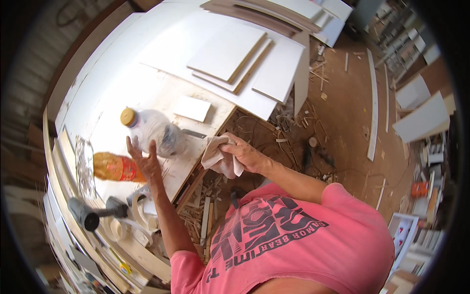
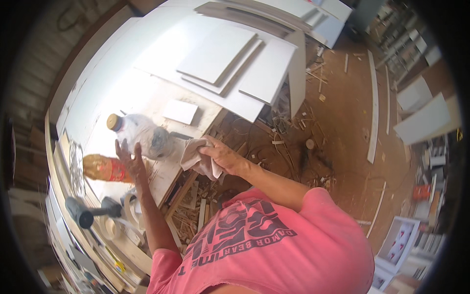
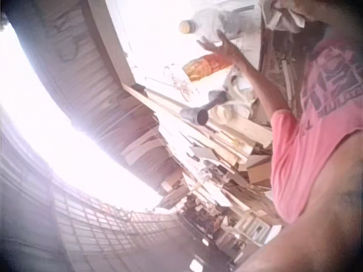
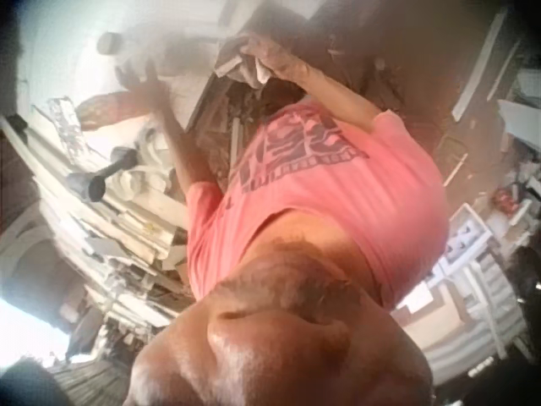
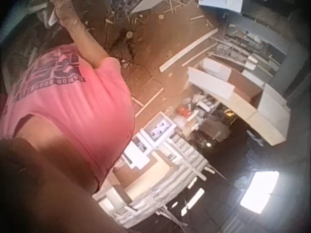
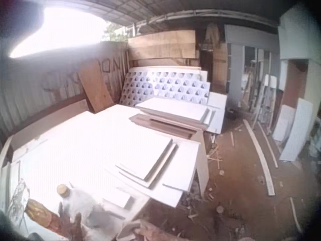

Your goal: The person applies a strip of edging to the side of a white wooden panel, sands the edges with a sanding block, and uses a utility knife to trim excess material before wiping the surface with a cloth.

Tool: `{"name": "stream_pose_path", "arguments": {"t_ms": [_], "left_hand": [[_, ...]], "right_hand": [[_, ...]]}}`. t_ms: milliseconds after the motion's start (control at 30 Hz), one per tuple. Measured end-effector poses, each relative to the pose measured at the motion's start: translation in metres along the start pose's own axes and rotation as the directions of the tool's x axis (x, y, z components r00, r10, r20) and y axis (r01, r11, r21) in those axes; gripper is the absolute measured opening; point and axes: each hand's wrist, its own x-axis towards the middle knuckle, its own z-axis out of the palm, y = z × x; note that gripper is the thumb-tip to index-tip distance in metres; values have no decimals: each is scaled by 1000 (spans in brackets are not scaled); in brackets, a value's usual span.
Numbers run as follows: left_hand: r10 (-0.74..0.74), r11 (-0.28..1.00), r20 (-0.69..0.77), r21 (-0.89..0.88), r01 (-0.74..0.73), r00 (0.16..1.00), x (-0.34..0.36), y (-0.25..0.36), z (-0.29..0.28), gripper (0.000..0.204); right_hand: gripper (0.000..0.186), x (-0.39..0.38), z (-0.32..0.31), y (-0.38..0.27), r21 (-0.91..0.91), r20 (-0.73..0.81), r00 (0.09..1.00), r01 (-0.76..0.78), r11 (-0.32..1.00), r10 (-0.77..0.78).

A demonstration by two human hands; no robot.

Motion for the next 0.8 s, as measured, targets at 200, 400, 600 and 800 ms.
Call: {"name": "stream_pose_path", "arguments": {"t_ms": [200, 400, 600, 800], "left_hand": [[-11, 993, -113, -121, -3, 993, 11, -5, 13, 60], [102, 995, -199, 30, -98, 975, -11, 76, 15, 65], [-326, 944, 623, 250, 214, 711, -35, 146, 62, 51], [-585, 783, 652, 610, 125, 483, -51, 174, 101, 62]], "right_hand": [[30, -23, -27, -10, -197, -277, 942, 139, 971, -191], [32, -29, -59, -39, -202, -317, 914, 194, 960, -251], [37, -24, -76, -98, -256, -168, 947, 226, 940, -274], [37, -28, -108, -118, -210, -1, 997, 82, 974, -84]]}}
